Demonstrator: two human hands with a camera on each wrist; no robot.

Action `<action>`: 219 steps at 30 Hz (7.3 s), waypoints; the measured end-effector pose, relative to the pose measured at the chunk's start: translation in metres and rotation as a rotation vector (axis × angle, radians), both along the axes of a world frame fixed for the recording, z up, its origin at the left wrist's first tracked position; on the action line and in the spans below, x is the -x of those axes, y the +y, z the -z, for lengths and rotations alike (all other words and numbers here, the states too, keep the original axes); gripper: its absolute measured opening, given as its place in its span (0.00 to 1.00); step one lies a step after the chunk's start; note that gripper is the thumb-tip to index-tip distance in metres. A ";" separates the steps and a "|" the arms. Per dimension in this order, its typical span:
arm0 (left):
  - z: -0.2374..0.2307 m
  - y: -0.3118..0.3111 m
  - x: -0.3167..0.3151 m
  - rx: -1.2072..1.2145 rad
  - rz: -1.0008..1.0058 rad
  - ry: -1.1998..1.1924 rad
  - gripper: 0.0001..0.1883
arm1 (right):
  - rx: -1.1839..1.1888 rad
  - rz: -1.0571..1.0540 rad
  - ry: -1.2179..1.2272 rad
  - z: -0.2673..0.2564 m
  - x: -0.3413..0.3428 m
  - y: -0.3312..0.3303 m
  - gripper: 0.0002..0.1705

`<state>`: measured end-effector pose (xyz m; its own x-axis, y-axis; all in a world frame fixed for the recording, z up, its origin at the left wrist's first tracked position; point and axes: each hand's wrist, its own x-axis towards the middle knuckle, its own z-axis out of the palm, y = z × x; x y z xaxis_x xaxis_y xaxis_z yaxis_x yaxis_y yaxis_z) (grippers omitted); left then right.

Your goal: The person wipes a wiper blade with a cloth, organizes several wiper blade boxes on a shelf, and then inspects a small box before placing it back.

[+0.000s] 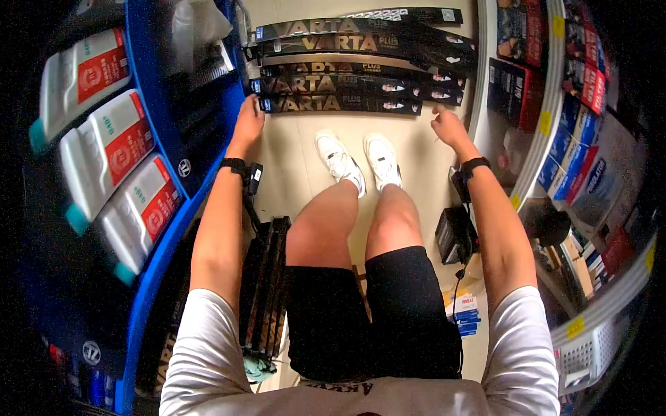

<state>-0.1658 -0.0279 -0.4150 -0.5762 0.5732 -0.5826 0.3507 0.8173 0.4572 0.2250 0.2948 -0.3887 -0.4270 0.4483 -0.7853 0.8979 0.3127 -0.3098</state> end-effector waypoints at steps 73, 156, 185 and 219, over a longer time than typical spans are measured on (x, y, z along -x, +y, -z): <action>-0.547 -0.089 -0.248 -0.529 -0.096 0.664 0.35 | 0.391 -0.687 0.929 -0.477 0.134 -0.209 0.14; -0.544 -0.293 -0.403 -0.179 -0.263 0.331 0.14 | 0.011 -1.827 1.217 -0.565 0.057 -0.366 0.37; -0.614 -0.160 -0.266 -0.116 0.033 0.430 0.22 | -0.132 -1.328 1.031 -0.567 0.129 -0.070 0.51; -0.594 -0.096 -0.220 0.302 0.287 0.682 0.20 | 0.024 -1.192 1.141 -0.583 0.161 -0.189 0.62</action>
